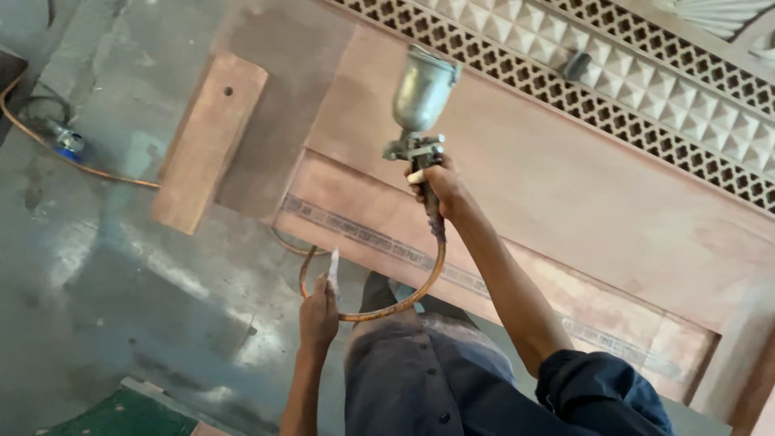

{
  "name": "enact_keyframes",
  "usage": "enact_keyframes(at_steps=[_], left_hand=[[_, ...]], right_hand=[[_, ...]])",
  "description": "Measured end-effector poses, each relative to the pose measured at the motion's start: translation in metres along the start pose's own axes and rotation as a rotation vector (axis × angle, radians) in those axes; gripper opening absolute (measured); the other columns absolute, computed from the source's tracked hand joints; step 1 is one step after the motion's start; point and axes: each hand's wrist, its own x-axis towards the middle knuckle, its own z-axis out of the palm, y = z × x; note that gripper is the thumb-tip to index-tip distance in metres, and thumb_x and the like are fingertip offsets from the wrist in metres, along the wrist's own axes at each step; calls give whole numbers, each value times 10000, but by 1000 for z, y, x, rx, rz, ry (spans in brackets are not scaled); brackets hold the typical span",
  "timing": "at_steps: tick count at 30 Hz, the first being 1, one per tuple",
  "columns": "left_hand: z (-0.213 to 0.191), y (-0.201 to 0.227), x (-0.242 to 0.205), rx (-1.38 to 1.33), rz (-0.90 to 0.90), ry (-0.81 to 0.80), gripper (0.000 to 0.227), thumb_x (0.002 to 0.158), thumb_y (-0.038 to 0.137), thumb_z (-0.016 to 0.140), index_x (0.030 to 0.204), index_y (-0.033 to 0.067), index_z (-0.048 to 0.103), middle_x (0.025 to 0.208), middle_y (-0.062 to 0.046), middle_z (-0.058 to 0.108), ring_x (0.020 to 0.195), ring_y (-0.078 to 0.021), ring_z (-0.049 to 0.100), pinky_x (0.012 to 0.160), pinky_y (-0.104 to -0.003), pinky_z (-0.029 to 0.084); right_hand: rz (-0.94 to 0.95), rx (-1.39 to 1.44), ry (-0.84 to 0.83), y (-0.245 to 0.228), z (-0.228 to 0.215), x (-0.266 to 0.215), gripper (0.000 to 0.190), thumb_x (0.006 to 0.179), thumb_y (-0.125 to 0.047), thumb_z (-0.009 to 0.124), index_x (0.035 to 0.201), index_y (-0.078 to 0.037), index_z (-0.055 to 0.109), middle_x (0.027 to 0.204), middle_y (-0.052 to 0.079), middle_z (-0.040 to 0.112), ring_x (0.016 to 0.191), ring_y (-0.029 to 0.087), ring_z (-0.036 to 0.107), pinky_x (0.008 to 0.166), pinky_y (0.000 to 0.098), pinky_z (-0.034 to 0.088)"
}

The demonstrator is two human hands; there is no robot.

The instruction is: The person sands a large wooden headboard with a sanding block, then uses a spray gun to apply a finish to the surface. The person moves around the piece to cover different areas.

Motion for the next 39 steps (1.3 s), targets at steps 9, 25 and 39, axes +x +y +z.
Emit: enact_keyframes(at_steps=[9,25,39], left_hand=[[37,15,23,262,219,-303,271,1010,250,486,1175,58,583,684,-214,666,619,-429,665,547,-551,496],[292,263,-110,264,620,-1039,359,1055,341,460,1270,104,624,914,-258,711,844,-462,688,745,-581,526],[334,255,-139,625,245,-1106,452,1059,410,404,1348,105,570,1060,-270,722,1024,-422,697,905,-506,530]], right_hand=[[-42,-274,333,17,-61,-56,232,786,40,647,1005,-23,606,690,87,566,495,149,517,425,317,431],[-95,-231,1357,164,-541,-323,164,868,-68,568,1022,-15,592,654,45,588,514,140,545,434,336,439],[-504,-877,845,119,-486,-221,271,820,-14,572,1090,-17,585,1014,258,659,852,442,641,704,535,512]])
